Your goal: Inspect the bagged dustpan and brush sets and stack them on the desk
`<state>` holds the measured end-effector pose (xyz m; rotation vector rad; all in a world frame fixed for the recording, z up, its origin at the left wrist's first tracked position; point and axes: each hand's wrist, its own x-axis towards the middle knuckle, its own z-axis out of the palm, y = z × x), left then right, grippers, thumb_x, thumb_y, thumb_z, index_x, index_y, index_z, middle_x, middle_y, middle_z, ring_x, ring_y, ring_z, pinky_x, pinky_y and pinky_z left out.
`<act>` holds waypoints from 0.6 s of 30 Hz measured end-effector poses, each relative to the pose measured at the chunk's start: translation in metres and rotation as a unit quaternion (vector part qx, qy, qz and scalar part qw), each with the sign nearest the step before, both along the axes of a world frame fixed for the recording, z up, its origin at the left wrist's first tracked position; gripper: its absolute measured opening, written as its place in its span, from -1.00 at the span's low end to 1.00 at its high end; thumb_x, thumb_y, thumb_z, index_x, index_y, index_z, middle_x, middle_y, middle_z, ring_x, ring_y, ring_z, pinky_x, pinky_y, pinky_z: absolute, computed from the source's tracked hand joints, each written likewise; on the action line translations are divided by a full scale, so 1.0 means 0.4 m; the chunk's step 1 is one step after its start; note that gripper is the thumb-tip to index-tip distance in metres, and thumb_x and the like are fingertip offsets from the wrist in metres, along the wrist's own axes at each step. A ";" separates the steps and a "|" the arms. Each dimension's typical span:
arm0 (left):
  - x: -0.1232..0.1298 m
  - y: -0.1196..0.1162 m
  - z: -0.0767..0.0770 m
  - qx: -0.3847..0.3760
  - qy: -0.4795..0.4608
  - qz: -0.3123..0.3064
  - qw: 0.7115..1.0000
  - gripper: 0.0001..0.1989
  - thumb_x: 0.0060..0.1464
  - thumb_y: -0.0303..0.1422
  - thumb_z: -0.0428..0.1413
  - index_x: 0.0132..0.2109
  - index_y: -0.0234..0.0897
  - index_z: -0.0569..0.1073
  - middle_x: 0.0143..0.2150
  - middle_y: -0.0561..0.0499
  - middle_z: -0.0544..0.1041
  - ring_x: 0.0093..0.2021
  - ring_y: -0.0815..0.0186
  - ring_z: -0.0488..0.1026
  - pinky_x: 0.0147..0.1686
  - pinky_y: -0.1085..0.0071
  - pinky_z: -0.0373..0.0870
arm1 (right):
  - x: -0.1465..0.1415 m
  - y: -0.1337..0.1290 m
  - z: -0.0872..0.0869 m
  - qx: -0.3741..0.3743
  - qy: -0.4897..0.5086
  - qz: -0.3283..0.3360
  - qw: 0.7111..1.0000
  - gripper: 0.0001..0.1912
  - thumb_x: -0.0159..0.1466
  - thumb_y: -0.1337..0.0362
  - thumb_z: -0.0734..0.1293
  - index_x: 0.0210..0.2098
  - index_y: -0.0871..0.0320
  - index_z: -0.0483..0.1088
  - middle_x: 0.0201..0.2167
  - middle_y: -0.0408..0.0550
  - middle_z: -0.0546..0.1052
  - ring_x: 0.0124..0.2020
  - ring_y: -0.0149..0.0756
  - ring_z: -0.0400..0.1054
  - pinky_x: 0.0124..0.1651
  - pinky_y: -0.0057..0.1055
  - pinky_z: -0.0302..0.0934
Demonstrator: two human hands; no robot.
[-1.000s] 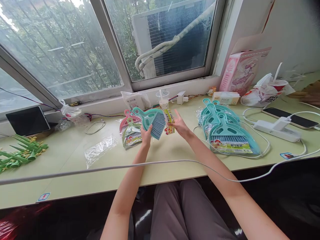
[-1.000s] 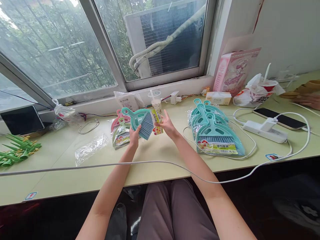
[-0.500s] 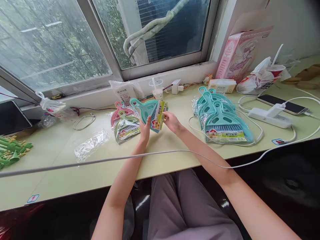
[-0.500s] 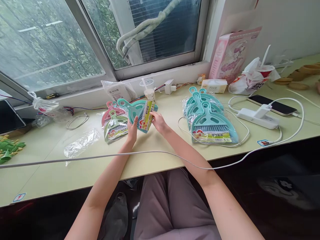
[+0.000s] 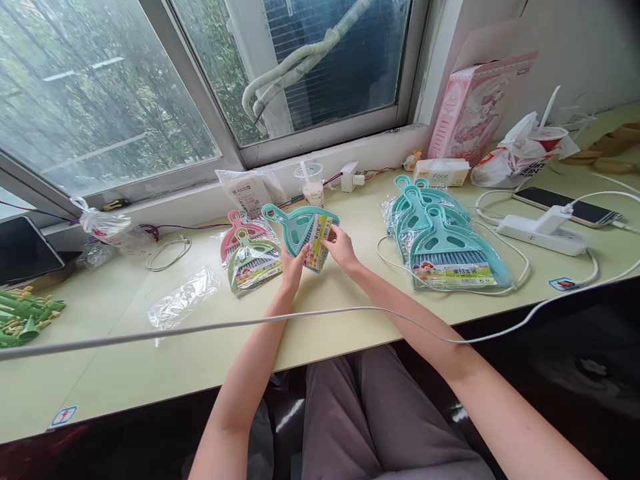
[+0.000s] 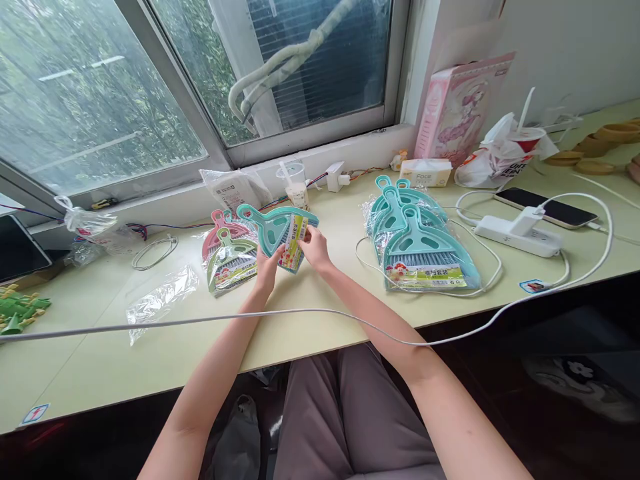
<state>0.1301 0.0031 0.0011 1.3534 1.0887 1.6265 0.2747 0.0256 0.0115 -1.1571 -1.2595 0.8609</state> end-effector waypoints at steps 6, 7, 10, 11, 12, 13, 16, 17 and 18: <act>0.000 -0.008 0.010 0.018 -0.013 -0.011 1.000 -0.32 -0.08 -0.21 0.36 0.17 -0.16 0.32 0.10 -0.13 0.49 0.09 0.09 0.47 0.14 0.07 0.36 | -0.020 -0.020 -0.011 0.005 0.012 -0.065 0.998 -0.42 0.03 0.46 0.35 0.03 0.06 0.19 -0.29 -0.18 0.41 -0.39 -0.39 0.31 -0.19 -0.37 0.32; 0.000 -0.010 0.012 0.017 -0.011 -0.011 1.000 -0.32 -0.09 -0.21 0.36 0.17 -0.16 0.32 0.10 -0.13 0.48 0.09 0.08 0.46 0.14 0.08 0.36 | -0.020 -0.021 -0.010 -0.003 0.014 -0.068 0.998 -0.43 0.04 0.45 0.34 0.03 0.06 0.19 -0.32 -0.20 0.40 -0.39 -0.38 0.31 -0.20 -0.37 0.31; 0.000 -0.014 0.018 0.004 -0.016 -0.014 1.000 -0.31 -0.10 -0.19 0.37 0.16 -0.17 0.33 0.10 -0.14 0.48 0.08 0.07 0.47 0.13 0.10 0.38 | -0.014 -0.020 -0.004 -0.031 0.027 -0.076 0.996 -0.49 0.09 0.40 0.34 0.02 0.05 0.18 -0.38 -0.24 0.37 -0.39 -0.36 0.32 -0.22 -0.38 0.29; -0.001 -0.014 0.019 0.001 -0.019 -0.016 1.000 -0.32 -0.10 -0.19 0.36 0.16 -0.17 0.33 0.10 -0.15 0.49 0.08 0.07 0.47 0.13 0.11 0.39 | -0.011 -0.020 -0.001 -0.041 0.029 -0.080 0.996 -0.50 0.10 0.38 0.34 0.01 0.05 0.19 -0.38 -0.24 0.38 -0.39 -0.35 0.32 -0.23 -0.38 0.28; -0.001 -0.014 0.019 0.000 -0.021 -0.017 1.000 -0.33 -0.09 -0.18 0.36 0.15 -0.18 0.33 0.10 -0.15 0.48 0.08 0.08 0.47 0.12 0.11 0.39 | -0.008 -0.020 0.002 -0.052 0.028 -0.083 0.995 -0.51 0.10 0.36 0.35 0.01 0.04 0.19 -0.37 -0.23 0.39 -0.39 -0.35 0.33 -0.24 -0.38 0.27; -0.001 -0.013 0.019 0.000 -0.021 -0.017 1.000 -0.35 -0.08 -0.17 0.35 0.14 -0.18 0.33 0.10 -0.15 0.48 0.08 0.08 0.47 0.12 0.11 0.39 | -0.004 -0.020 0.005 -0.062 0.022 -0.086 0.994 -0.52 0.11 0.35 0.36 0.00 0.04 0.20 -0.35 -0.23 0.41 -0.39 -0.35 0.33 -0.24 -0.38 0.26; -0.003 -0.009 0.016 -0.003 -0.018 -0.012 1.000 -0.34 -0.10 -0.15 0.36 0.13 -0.18 0.34 0.09 -0.15 0.49 0.06 0.08 0.48 0.10 0.09 0.41 | 0.004 -0.021 0.011 -0.088 -0.011 -0.091 0.992 -0.52 0.11 0.33 0.38 0.00 0.01 0.22 -0.27 -0.20 0.46 -0.38 -0.35 0.33 -0.25 -0.37 0.23; -0.003 -0.009 0.015 -0.005 -0.018 -0.009 1.000 -0.33 -0.12 -0.15 0.37 0.12 -0.19 0.34 0.07 -0.15 0.50 0.05 0.08 0.49 0.10 0.08 0.41 | 0.006 -0.022 0.011 -0.091 -0.022 -0.092 0.991 -0.52 0.11 0.33 0.38 0.01 0.01 0.22 -0.25 -0.19 0.46 -0.37 -0.34 0.33 -0.25 -0.36 0.22; -0.003 -0.009 0.015 -0.006 -0.017 -0.009 1.000 -0.32 -0.13 -0.15 0.38 0.12 -0.19 0.34 0.05 -0.14 0.51 0.04 0.07 0.49 0.09 0.07 0.41 | 0.007 -0.022 0.011 -0.089 -0.030 -0.095 0.991 -0.51 0.12 0.32 0.38 0.02 0.01 0.22 -0.24 -0.18 0.47 -0.36 -0.33 0.34 -0.24 -0.35 0.23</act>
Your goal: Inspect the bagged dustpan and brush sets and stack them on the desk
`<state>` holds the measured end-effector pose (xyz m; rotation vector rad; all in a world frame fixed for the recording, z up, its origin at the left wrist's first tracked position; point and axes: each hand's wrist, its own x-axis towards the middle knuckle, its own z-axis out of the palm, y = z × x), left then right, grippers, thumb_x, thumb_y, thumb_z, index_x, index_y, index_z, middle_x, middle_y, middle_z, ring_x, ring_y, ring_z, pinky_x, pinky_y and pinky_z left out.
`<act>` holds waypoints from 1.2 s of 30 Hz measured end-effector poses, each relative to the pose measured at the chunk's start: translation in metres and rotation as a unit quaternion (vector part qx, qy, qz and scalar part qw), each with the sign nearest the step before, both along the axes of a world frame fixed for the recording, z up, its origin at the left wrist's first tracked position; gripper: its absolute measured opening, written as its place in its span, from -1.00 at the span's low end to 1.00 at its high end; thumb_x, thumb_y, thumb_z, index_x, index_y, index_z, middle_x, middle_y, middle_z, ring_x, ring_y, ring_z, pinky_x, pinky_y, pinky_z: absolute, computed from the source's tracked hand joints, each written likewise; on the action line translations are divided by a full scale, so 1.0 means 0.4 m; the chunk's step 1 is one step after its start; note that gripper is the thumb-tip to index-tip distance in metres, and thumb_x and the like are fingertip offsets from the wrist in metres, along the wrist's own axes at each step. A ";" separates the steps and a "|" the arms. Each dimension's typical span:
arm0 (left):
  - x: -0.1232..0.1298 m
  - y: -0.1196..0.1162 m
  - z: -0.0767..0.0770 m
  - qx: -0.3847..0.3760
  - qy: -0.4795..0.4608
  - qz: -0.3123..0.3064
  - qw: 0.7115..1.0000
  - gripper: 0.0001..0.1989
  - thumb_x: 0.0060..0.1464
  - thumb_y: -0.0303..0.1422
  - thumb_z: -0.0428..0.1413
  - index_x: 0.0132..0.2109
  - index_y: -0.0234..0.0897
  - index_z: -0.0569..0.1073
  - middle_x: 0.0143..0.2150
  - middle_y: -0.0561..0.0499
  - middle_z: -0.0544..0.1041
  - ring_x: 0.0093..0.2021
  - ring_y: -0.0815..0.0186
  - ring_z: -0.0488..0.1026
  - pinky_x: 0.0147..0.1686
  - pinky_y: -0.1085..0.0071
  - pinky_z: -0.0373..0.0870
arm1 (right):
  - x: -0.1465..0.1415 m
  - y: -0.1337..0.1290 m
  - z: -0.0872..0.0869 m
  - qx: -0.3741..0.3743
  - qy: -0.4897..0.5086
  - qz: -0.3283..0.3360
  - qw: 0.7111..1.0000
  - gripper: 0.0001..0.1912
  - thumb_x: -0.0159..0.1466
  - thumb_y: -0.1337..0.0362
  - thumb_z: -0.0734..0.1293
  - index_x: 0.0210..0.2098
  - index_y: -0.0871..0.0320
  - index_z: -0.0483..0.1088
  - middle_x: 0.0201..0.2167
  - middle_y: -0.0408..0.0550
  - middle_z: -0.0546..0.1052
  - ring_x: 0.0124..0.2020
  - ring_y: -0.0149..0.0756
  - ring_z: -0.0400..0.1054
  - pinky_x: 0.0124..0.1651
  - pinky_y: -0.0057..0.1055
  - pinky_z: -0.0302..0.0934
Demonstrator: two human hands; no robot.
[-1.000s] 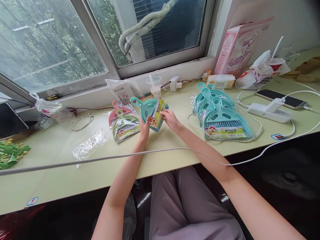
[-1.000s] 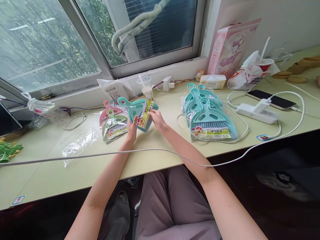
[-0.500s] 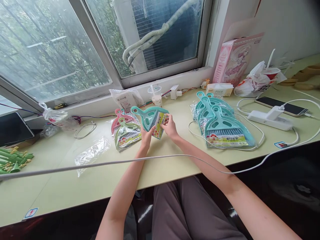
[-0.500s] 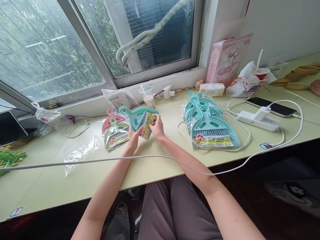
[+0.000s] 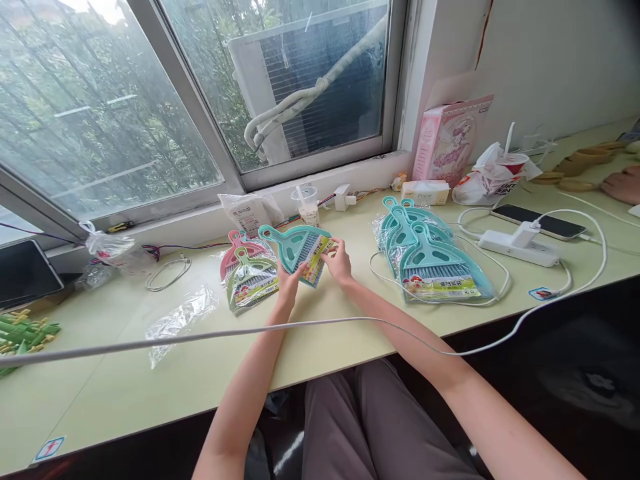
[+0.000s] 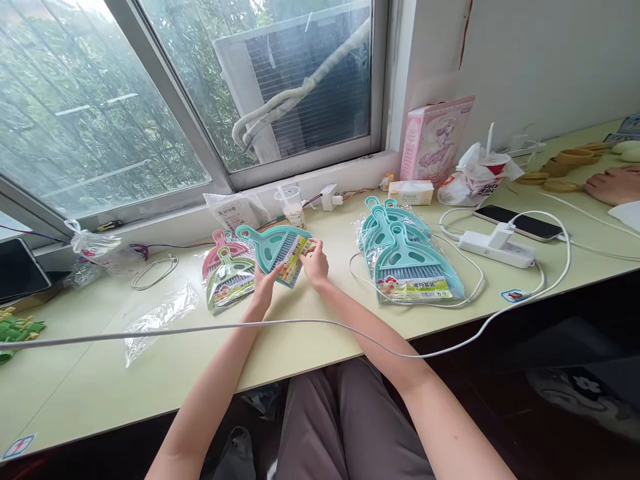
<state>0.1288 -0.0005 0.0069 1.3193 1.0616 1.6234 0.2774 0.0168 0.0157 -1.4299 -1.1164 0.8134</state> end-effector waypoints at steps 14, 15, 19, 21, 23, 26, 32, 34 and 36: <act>-0.017 0.022 0.001 -0.005 -0.010 0.013 1.000 -0.27 -0.19 -0.15 0.38 0.14 -0.22 0.36 0.00 -0.17 0.54 0.03 0.01 0.51 0.09 -0.02 0.41 | -0.025 0.020 -0.012 -0.082 0.378 0.220 0.895 -0.82 0.13 0.29 0.45 -0.29 0.18 0.43 -0.36 0.00 0.59 -0.32 -0.20 0.50 -0.13 -0.22 0.41; -0.018 0.021 0.000 -0.010 -0.011 0.008 1.000 -0.28 -0.18 -0.15 0.38 0.13 -0.22 0.36 -0.01 -0.16 0.55 0.02 0.01 0.51 0.09 -0.02 0.41 | -0.025 0.019 -0.013 -0.071 0.380 0.219 0.896 -0.83 0.13 0.30 0.45 -0.29 0.18 0.44 -0.37 -0.01 0.60 -0.33 -0.21 0.51 -0.13 -0.23 0.42; -0.019 0.012 0.003 -0.017 -0.001 -0.006 1.000 -0.35 -0.11 -0.15 0.34 0.12 -0.22 0.38 -0.02 -0.16 0.55 0.01 0.03 0.52 0.08 -0.01 0.41 | -0.019 0.017 -0.013 -0.046 0.374 0.245 0.893 -0.78 0.11 0.26 0.47 -0.26 0.16 0.46 -0.38 -0.05 0.62 -0.27 -0.19 0.53 -0.10 -0.20 0.44; -0.017 0.006 0.006 -0.013 -0.004 -0.006 1.000 -0.35 -0.11 -0.15 0.34 0.12 -0.22 0.38 0.00 -0.17 0.54 0.03 0.02 0.50 0.08 0.00 0.40 | -0.016 0.015 -0.011 -0.052 0.370 0.248 0.894 -0.79 0.11 0.26 0.48 -0.28 0.17 0.46 -0.38 -0.05 0.62 -0.25 -0.18 0.54 -0.07 -0.18 0.43; -0.016 0.001 0.012 -0.014 -0.008 -0.006 1.000 -0.33 -0.13 -0.15 0.35 0.12 -0.23 0.37 0.01 -0.18 0.53 0.04 0.01 0.49 0.08 0.01 0.40 | -0.013 0.013 -0.008 -0.060 0.364 0.237 0.899 -0.81 0.11 0.28 0.48 -0.32 0.18 0.45 -0.38 -0.02 0.62 -0.25 -0.17 0.54 -0.05 -0.17 0.43; -0.016 -0.003 0.022 -0.021 -0.005 -0.008 1.000 -0.30 -0.17 -0.13 0.37 0.12 -0.21 0.35 0.01 -0.17 0.53 0.03 0.01 0.48 0.06 0.03 0.41 | -0.004 0.014 -0.004 -0.049 0.353 0.235 0.904 -0.79 0.09 0.26 0.50 -0.33 0.20 0.47 -0.36 0.01 0.62 -0.25 -0.15 0.54 -0.04 -0.16 0.42; -0.009 -0.015 0.021 0.052 0.068 0.034 0.996 -0.36 -0.10 -0.06 0.32 0.09 -0.16 0.34 0.02 -0.14 0.46 0.08 -0.01 0.43 0.03 0.10 0.40 | 0.035 0.037 0.008 -0.011 0.318 0.312 0.895 -0.62 -0.05 0.14 0.58 -0.32 0.23 0.52 -0.34 0.06 0.63 -0.28 -0.07 0.55 -0.09 -0.14 0.42; 0.003 -0.024 0.018 0.066 0.104 0.041 0.992 -0.42 -0.06 -0.04 0.30 0.07 -0.15 0.36 0.02 -0.17 0.45 0.07 -0.02 0.41 0.02 0.11 0.39 | 0.046 0.044 0.011 0.002 0.319 0.302 0.899 -0.56 -0.10 0.09 0.59 -0.32 0.23 0.53 -0.32 0.07 0.63 -0.27 -0.06 0.55 -0.11 -0.15 0.42; 0.011 -0.040 0.025 0.072 0.126 0.052 0.988 -0.48 0.06 -0.01 0.20 0.09 -0.14 0.35 0.07 -0.19 0.43 0.08 -0.01 0.41 0.04 0.10 0.37 | 0.054 0.046 0.012 0.012 0.315 0.296 0.902 -0.53 -0.12 0.07 0.59 -0.30 0.22 0.54 -0.28 0.08 0.64 -0.24 -0.05 0.54 -0.09 -0.16 0.41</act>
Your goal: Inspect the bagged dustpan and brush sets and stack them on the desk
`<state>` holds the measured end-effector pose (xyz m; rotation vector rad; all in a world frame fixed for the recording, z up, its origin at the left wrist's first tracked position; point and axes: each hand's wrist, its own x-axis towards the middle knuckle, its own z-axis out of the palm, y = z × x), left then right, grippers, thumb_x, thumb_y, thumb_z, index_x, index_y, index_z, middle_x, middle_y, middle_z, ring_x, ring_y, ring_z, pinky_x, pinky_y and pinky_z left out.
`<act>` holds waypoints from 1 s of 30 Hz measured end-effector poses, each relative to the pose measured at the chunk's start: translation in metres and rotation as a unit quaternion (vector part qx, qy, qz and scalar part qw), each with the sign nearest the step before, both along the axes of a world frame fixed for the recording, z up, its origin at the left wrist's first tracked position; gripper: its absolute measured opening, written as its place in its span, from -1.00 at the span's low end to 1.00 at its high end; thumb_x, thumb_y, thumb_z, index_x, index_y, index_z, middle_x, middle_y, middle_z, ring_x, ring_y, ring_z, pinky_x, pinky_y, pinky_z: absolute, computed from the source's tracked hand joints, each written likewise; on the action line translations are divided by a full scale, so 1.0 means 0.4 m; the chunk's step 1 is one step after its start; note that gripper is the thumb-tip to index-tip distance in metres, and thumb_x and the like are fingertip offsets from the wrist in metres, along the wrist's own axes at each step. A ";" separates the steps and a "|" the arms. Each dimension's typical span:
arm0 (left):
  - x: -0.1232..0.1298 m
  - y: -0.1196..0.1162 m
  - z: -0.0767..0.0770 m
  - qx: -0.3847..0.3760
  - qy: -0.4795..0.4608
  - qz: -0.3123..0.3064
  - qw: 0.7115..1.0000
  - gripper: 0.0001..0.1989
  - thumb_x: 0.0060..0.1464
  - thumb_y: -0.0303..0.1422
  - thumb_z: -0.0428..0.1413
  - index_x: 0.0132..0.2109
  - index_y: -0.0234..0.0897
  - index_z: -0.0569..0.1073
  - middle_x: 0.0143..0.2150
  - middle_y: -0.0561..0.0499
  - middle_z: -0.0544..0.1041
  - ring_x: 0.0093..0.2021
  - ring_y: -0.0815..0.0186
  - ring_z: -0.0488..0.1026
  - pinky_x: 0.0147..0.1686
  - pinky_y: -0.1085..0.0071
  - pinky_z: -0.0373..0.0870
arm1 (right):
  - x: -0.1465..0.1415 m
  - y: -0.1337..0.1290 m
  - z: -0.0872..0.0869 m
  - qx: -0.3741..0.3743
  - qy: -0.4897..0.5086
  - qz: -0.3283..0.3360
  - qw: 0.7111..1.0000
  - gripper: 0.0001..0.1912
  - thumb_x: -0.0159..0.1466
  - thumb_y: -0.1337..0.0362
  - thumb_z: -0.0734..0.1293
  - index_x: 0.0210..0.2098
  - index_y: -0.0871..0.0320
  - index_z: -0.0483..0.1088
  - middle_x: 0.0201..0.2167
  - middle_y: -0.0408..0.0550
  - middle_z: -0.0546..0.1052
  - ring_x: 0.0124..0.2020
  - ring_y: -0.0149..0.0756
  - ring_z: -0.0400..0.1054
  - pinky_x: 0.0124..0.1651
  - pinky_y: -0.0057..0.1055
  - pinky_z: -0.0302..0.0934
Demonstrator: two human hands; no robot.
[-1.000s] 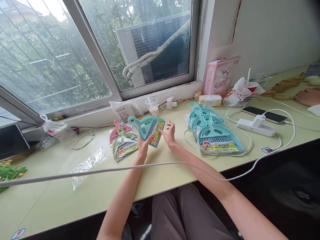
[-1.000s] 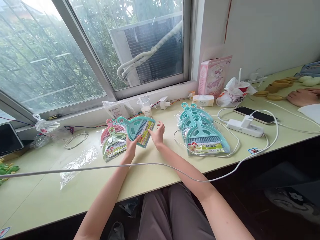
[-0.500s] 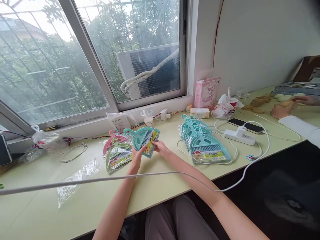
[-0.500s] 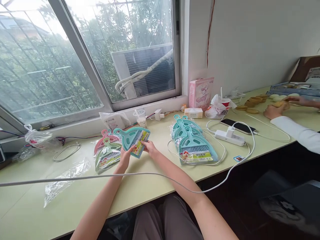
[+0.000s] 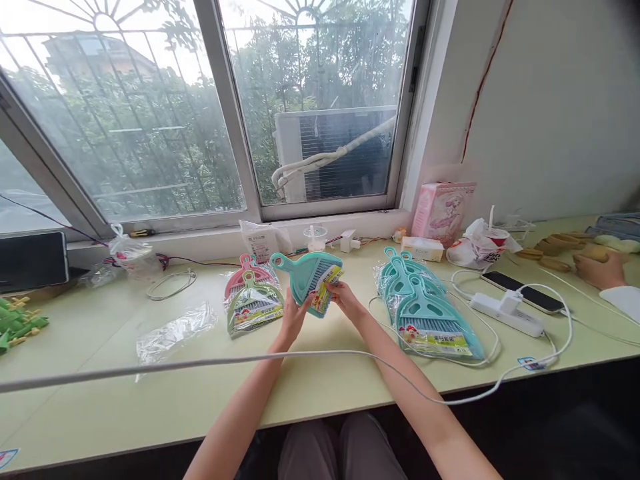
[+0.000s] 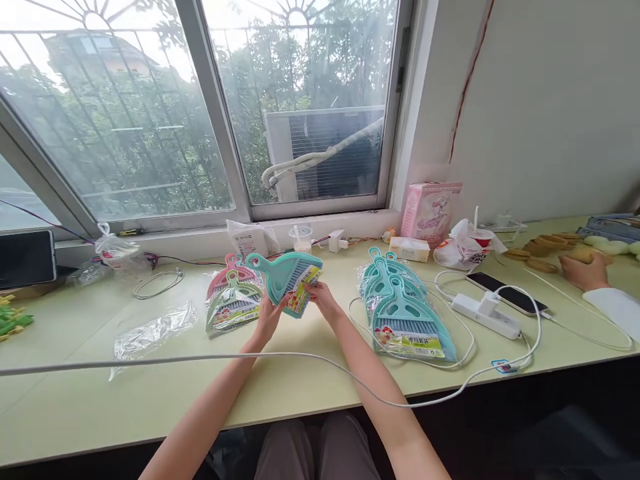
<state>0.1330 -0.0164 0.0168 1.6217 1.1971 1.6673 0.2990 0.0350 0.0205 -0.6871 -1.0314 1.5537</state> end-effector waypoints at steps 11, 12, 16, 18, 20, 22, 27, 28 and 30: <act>-0.505 -0.181 0.045 -0.199 0.197 0.466 0.840 -0.42 0.15 -0.19 0.05 0.24 -0.43 0.27 0.34 -0.46 0.18 0.39 -0.16 0.03 0.31 -0.12 -0.06 | 0.026 0.018 -0.055 -0.045 0.001 -0.062 0.997 -0.68 -0.08 0.27 0.54 -0.32 0.17 0.51 -0.26 0.06 0.63 -0.26 -0.12 0.54 -0.18 -0.23 0.48; -0.561 -0.213 0.031 -0.262 0.224 0.435 0.832 -0.43 0.15 -0.14 0.05 0.20 -0.43 0.32 0.31 -0.48 0.24 0.37 -0.18 0.08 0.29 -0.15 -0.04 | 0.025 0.019 -0.060 -0.048 0.001 -0.061 0.997 -0.69 -0.07 0.28 0.54 -0.32 0.17 0.51 -0.26 0.07 0.63 -0.27 -0.12 0.54 -0.19 -0.24 0.49; -0.700 -0.334 -0.010 -0.335 0.346 0.408 0.775 -0.42 0.10 -0.01 0.07 0.09 -0.38 0.43 0.27 -0.46 0.32 0.32 -0.23 0.15 0.28 -0.28 -0.23 | 0.021 0.017 -0.072 -0.068 0.002 -0.065 0.996 -0.77 -0.03 0.36 0.50 -0.34 0.17 0.51 -0.27 0.05 0.62 -0.32 -0.20 0.53 -0.25 -0.31 0.50; -0.729 -0.376 -0.012 -0.331 0.369 0.403 0.769 -0.49 0.10 -0.07 0.08 0.08 -0.31 0.45 0.26 -0.38 0.35 0.29 -0.21 0.21 0.27 -0.31 -0.24 | 0.021 0.015 -0.078 -0.081 0.002 -0.064 0.995 -0.81 -0.02 0.38 0.49 -0.36 0.18 0.51 -0.29 0.04 0.62 -0.34 -0.23 0.53 -0.26 -0.34 0.50; -0.739 -0.404 -0.001 -0.326 0.364 0.403 0.774 -0.57 0.12 -0.14 0.08 0.07 -0.25 0.47 0.21 -0.32 0.42 0.22 -0.17 0.30 0.26 -0.27 -0.14 | 0.021 0.013 -0.082 -0.085 0.002 -0.063 0.994 -0.83 0.00 0.40 0.48 -0.37 0.17 0.50 -0.30 0.03 0.62 -0.35 -0.24 0.52 -0.26 -0.34 0.50; -0.737 -0.418 0.022 -0.313 0.337 0.438 0.772 -0.58 0.16 -0.15 0.04 0.07 -0.27 0.49 0.12 -0.33 0.50 0.15 -0.16 0.37 0.22 -0.19 0.03 | 0.022 0.012 -0.086 -0.083 0.000 -0.063 0.995 -0.83 0.01 0.40 0.47 -0.36 0.17 0.50 -0.31 0.03 0.62 -0.36 -0.24 0.52 -0.26 -0.32 0.50; -0.670 -0.412 0.121 -0.139 0.280 0.466 0.828 -0.61 0.22 -0.16 0.02 0.10 -0.20 0.48 0.12 -0.23 0.51 0.17 -0.06 0.37 0.27 -0.07 0.04 | 0.025 0.018 -0.094 -0.086 0.003 -0.080 0.993 -0.81 0.00 0.40 0.48 -0.35 0.18 0.50 -0.33 0.06 0.61 -0.40 -0.20 0.52 -0.30 -0.26 0.52; -0.646 -0.406 0.144 -0.092 0.286 0.441 0.846 -0.64 0.21 -0.18 0.05 0.09 -0.14 0.49 0.14 -0.18 0.51 0.19 -0.03 0.35 0.32 -0.10 -0.08 | 0.028 0.022 -0.096 -0.089 0.010 -0.087 0.992 -0.81 -0.01 0.41 0.48 -0.36 0.18 0.50 -0.34 0.05 0.61 -0.41 -0.20 0.52 -0.32 -0.27 0.52; -0.593 -0.391 0.191 -0.021 0.312 0.367 0.876 -0.68 0.19 -0.22 0.10 0.07 -0.03 0.50 0.13 -0.08 0.51 0.22 -0.01 0.32 0.35 -0.18 -0.34 | 0.035 0.030 -0.099 -0.095 0.020 -0.099 0.990 -0.81 -0.02 0.41 0.49 -0.37 0.17 0.50 -0.36 0.04 0.61 -0.42 -0.21 0.51 -0.34 -0.30 0.51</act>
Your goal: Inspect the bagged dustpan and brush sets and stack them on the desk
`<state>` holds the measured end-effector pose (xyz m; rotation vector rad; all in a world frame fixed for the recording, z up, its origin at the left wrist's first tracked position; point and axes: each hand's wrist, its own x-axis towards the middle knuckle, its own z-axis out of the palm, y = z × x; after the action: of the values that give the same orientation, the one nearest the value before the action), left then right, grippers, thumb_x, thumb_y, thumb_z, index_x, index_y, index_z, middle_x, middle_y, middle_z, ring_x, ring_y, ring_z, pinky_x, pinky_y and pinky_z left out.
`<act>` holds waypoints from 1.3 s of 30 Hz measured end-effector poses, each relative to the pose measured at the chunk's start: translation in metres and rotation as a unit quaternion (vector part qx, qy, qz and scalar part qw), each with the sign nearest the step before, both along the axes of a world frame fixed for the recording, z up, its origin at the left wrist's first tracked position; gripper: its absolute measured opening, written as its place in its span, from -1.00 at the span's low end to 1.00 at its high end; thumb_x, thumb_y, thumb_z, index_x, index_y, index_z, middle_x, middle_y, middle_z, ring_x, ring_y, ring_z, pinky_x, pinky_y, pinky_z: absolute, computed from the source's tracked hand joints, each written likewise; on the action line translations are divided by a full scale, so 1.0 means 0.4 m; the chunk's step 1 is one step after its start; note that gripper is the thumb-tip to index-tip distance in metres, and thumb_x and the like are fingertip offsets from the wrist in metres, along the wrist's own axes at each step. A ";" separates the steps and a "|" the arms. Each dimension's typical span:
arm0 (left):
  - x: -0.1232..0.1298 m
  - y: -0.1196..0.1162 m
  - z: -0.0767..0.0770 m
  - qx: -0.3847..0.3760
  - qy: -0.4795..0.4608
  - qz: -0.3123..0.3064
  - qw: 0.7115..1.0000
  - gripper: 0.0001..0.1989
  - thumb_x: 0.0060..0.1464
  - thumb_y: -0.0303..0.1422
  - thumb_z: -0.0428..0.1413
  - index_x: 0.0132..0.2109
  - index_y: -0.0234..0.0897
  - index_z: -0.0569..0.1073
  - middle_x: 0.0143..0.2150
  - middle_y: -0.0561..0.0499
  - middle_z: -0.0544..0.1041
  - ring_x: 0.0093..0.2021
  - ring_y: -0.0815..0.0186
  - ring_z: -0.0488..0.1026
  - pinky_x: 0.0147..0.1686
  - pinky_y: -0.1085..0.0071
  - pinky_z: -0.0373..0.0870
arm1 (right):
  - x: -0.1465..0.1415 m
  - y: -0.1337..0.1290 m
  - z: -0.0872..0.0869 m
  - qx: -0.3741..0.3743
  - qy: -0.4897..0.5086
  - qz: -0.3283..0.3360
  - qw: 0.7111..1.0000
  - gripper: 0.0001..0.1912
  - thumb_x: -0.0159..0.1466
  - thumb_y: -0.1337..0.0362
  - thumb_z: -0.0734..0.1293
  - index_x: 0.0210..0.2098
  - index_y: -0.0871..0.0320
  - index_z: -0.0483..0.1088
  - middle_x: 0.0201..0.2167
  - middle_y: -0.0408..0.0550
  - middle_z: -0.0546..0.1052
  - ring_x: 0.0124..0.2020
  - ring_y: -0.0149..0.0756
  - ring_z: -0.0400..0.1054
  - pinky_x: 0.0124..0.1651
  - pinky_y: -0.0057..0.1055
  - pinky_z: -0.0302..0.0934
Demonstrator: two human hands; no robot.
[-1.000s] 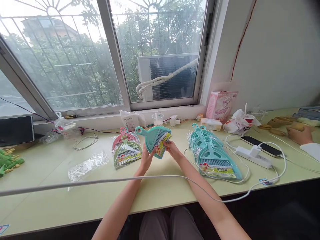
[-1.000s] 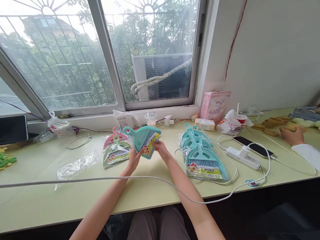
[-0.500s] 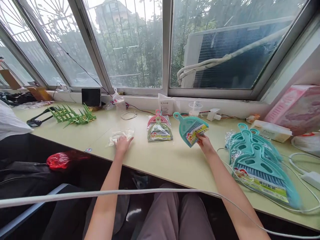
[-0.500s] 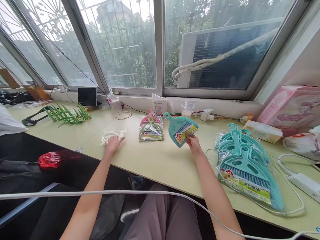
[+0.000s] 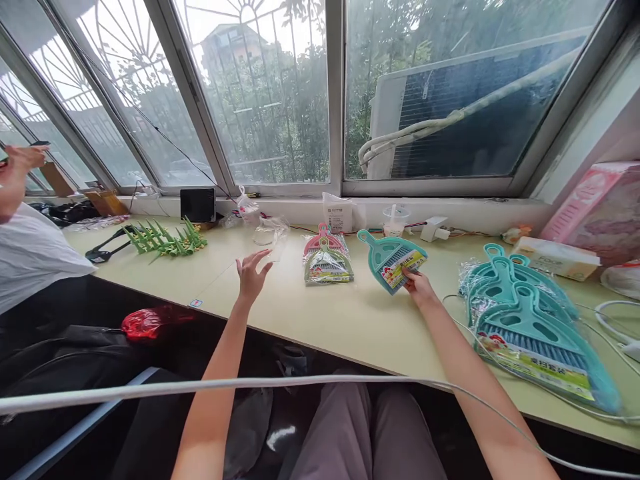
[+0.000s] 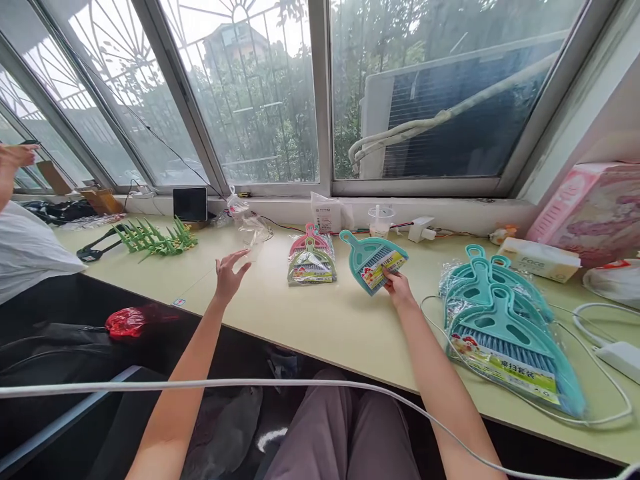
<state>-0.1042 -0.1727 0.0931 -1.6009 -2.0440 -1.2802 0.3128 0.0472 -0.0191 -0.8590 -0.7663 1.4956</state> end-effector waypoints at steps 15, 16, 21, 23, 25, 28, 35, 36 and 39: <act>0.235 0.238 -0.089 -0.272 0.257 -0.049 0.926 -0.54 0.24 -0.29 -0.06 0.21 -0.33 0.42 0.39 -0.24 0.19 0.45 0.00 -0.06 0.36 -0.20 -0.46 | 0.002 0.001 0.006 -0.061 0.015 0.005 0.998 -0.88 0.11 0.48 0.44 -0.35 0.23 0.46 -0.42 -0.07 0.61 -0.46 -0.37 0.51 -0.41 -0.53 0.46; 0.255 0.240 -0.109 -0.282 0.265 -0.047 0.921 -0.49 0.25 -0.25 -0.07 0.27 -0.36 0.35 0.42 -0.26 0.12 0.46 0.01 -0.08 0.37 -0.19 -0.42 | -0.002 -0.002 0.008 -0.060 0.012 0.014 0.998 -0.88 0.12 0.48 0.45 -0.35 0.23 0.47 -0.42 -0.07 0.61 -0.46 -0.37 0.51 -0.41 -0.53 0.46; 0.270 0.226 -0.149 -0.219 0.267 0.013 0.938 -0.46 0.28 -0.38 -0.11 0.36 -0.45 0.19 0.45 -0.30 0.01 0.44 0.04 0.00 0.39 -0.05 -0.14 | -0.031 -0.023 0.018 -0.044 -0.023 0.067 0.996 -0.86 0.11 0.41 0.48 -0.34 0.21 0.47 -0.43 -0.04 0.63 -0.44 -0.29 0.55 -0.38 -0.45 0.49; 0.247 0.218 -0.142 -0.208 0.269 0.033 0.940 -0.50 0.26 -0.38 -0.06 0.30 -0.41 0.29 0.41 -0.31 0.12 0.39 0.02 0.13 0.36 -0.03 -0.01 | -0.045 -0.032 0.022 -0.044 -0.036 0.095 0.994 -0.89 0.12 0.42 0.47 -0.35 0.22 0.47 -0.42 0.00 0.63 -0.43 -0.27 0.55 -0.38 -0.44 0.48; 0.227 0.212 -0.132 -0.216 0.282 0.035 0.934 -0.61 0.25 -0.42 -0.03 0.17 -0.37 0.44 0.31 -0.30 0.32 0.31 0.01 0.26 0.32 -0.01 0.11 | -0.058 -0.041 0.025 -0.039 -0.044 0.125 0.990 -0.91 0.14 0.43 0.46 -0.35 0.25 0.48 -0.39 0.04 0.64 -0.42 -0.26 0.56 -0.36 -0.44 0.48; 0.214 0.216 -0.112 -0.225 0.298 0.046 0.926 -0.68 0.23 -0.54 -0.08 -0.08 -0.37 0.56 -0.01 -0.28 0.56 0.20 0.03 0.39 0.17 0.12 0.32 | -0.070 -0.055 0.033 -0.029 -0.059 0.176 0.982 -0.91 0.16 0.43 0.46 -0.32 0.27 0.50 -0.36 0.07 0.65 -0.40 -0.26 0.56 -0.32 -0.42 0.48; 0.222 0.262 -0.084 -0.230 0.293 0.055 0.926 -0.77 0.21 -0.43 0.07 -0.04 -0.33 0.54 0.15 -0.27 0.47 0.20 0.02 0.37 0.00 0.24 0.45 | -0.071 -0.068 0.058 -0.018 -0.086 0.212 0.973 -0.93 0.17 0.43 0.45 -0.32 0.26 0.51 -0.36 0.04 0.64 -0.41 -0.32 0.55 -0.31 -0.46 0.46; 0.218 0.263 -0.089 -0.227 0.291 0.054 0.928 -0.73 0.19 -0.40 0.11 0.03 -0.30 0.52 0.22 -0.25 0.41 0.26 0.02 0.31 0.03 0.24 0.44 | -0.069 -0.066 0.061 -0.017 -0.082 0.203 0.976 -0.93 0.17 0.43 0.45 -0.32 0.25 0.51 -0.36 0.03 0.64 -0.41 -0.32 0.55 -0.30 -0.45 0.46; 0.197 0.252 -0.115 -0.250 0.278 0.053 0.926 -0.72 0.22 -0.47 0.03 0.03 -0.26 0.52 0.17 -0.21 0.46 0.21 0.07 0.36 -0.03 0.28 0.47 | -0.064 -0.061 0.066 -0.026 -0.076 0.167 0.983 -0.90 0.14 0.44 0.47 -0.34 0.25 0.49 -0.39 0.02 0.64 -0.42 -0.31 0.54 -0.27 -0.41 0.47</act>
<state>-0.0254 -0.0719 0.0473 -1.7478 -2.1128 -0.2010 0.2872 0.0228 0.0072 -0.9234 -1.0264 1.7644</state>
